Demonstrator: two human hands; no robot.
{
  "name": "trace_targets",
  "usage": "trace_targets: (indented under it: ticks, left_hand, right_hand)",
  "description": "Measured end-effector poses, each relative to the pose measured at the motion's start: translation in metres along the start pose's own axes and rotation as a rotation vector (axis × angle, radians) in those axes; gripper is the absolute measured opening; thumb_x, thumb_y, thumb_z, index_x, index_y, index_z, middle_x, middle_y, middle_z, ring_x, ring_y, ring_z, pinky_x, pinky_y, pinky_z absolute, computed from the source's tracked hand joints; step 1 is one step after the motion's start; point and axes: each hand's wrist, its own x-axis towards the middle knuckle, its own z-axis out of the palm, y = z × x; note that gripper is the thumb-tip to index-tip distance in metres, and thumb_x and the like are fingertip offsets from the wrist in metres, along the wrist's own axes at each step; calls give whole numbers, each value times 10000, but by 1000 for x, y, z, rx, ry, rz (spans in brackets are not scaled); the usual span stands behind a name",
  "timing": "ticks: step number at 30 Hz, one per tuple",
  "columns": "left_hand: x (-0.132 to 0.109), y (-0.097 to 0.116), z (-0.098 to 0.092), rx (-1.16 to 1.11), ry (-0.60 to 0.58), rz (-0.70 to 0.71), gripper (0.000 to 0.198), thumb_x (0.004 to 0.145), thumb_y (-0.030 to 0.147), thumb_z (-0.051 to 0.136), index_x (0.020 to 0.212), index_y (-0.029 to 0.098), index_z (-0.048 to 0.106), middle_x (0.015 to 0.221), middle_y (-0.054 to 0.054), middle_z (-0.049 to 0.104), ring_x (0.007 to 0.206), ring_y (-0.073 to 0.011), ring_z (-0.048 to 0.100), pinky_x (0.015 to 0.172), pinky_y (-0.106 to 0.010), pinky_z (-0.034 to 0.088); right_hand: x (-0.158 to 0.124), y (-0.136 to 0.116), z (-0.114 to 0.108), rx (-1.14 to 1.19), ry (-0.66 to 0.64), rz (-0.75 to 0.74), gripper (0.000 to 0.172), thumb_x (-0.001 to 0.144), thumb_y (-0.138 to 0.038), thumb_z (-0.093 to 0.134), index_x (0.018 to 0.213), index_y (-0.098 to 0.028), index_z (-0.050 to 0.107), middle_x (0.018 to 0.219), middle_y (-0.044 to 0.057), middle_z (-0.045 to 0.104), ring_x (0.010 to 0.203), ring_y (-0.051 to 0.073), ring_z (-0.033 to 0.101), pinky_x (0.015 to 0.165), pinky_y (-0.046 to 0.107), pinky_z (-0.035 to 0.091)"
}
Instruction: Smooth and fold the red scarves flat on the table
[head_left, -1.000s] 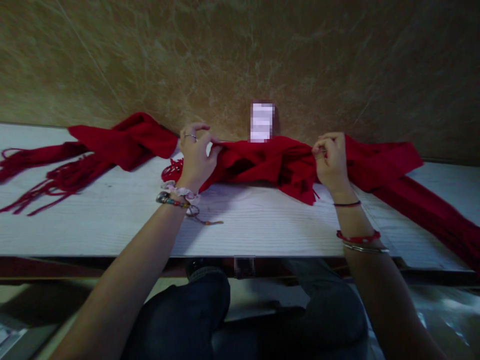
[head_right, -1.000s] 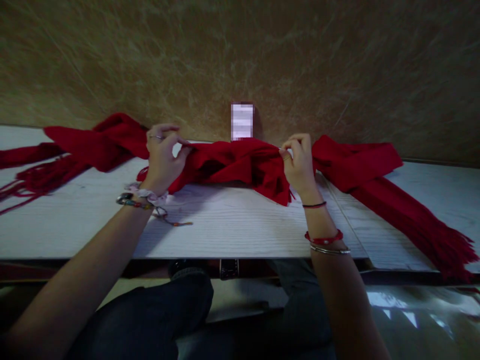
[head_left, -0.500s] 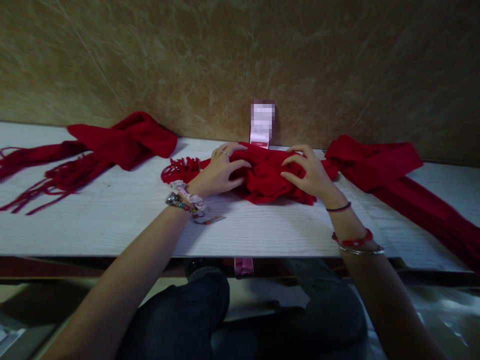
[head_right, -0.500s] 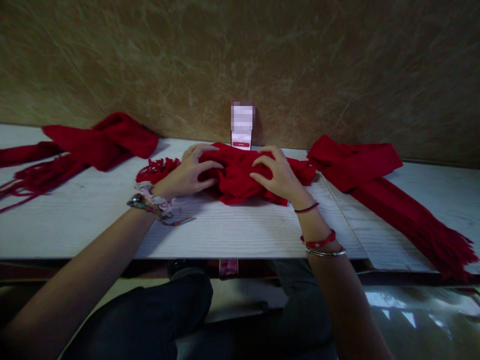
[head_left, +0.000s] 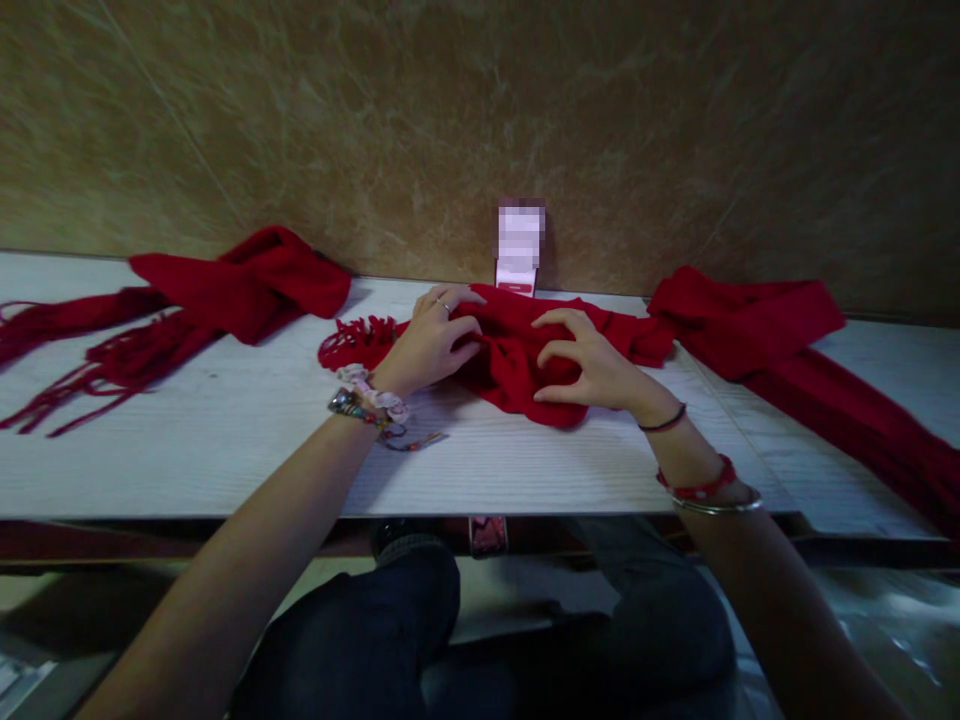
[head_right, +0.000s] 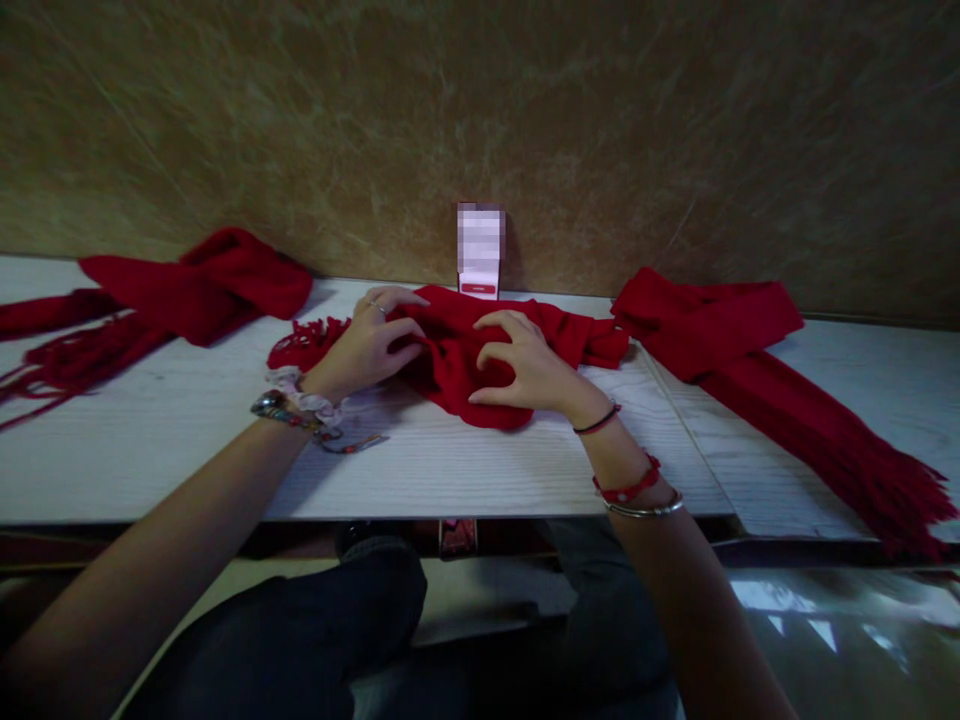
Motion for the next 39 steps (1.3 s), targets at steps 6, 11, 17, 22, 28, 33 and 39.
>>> trace_targets:
  ticks: [6,11,17,22,28,33,39]
  left_hand:
    - [-1,0,1,30,23,-44,85,774,225,556,729,166,596,1144,-76,529,1129,-260,414,951,-468,345]
    - [-2,-1,3,38,72,-54,79,777,218,546,732,165,584,1142,-73,532,1114,-248,427,948,-444,353]
    - [-2,-10,-6,70,249,-177,65,776,170,531,735,201,570,1095,-47,554,1079,-241,447,940,-441,361]
    - [-4,-25,-5,117,401,-377,54,759,177,559,716,208,550,1088,-61,531,1061,-257,458,927,-447,374]
    - [-3,-12,5,8,124,-169,251,729,110,517,968,174,561,1208,-92,420,1149,-245,404,967,-428,360]
    - [-1,3,-4,-34,-48,134,338,717,208,590,1054,198,562,1219,-80,448,1168,-252,383,996,-449,306]
    - [-2,-6,6,-90,-162,147,224,723,150,560,938,177,618,1048,-72,564,1044,-223,476,912,-402,377]
  right_hand:
    - [2,-5,4,1,10,-7,336,644,-491,684,715,-200,532,1154,91,473,1135,269,411,966,480,338]
    - [4,-4,12,-94,6,-29,167,734,-325,629,685,-192,541,1123,93,494,1135,272,412,963,488,319]
    - [-3,14,-9,-29,211,78,179,774,-194,573,620,-200,482,966,52,515,932,209,511,851,422,423]
    - [-16,41,-23,-99,380,232,163,752,-190,581,616,-201,492,895,48,479,864,210,510,803,420,438]
    - [-16,42,-6,-191,206,276,75,681,-137,611,679,-194,562,939,61,499,923,233,508,844,446,436]
    - [-4,15,0,-136,183,97,255,764,-182,554,1011,-231,598,1148,80,473,1115,247,433,959,482,360]
    - [0,10,12,24,-35,-7,108,698,-244,654,806,-236,656,1171,58,493,1164,256,400,998,501,305]
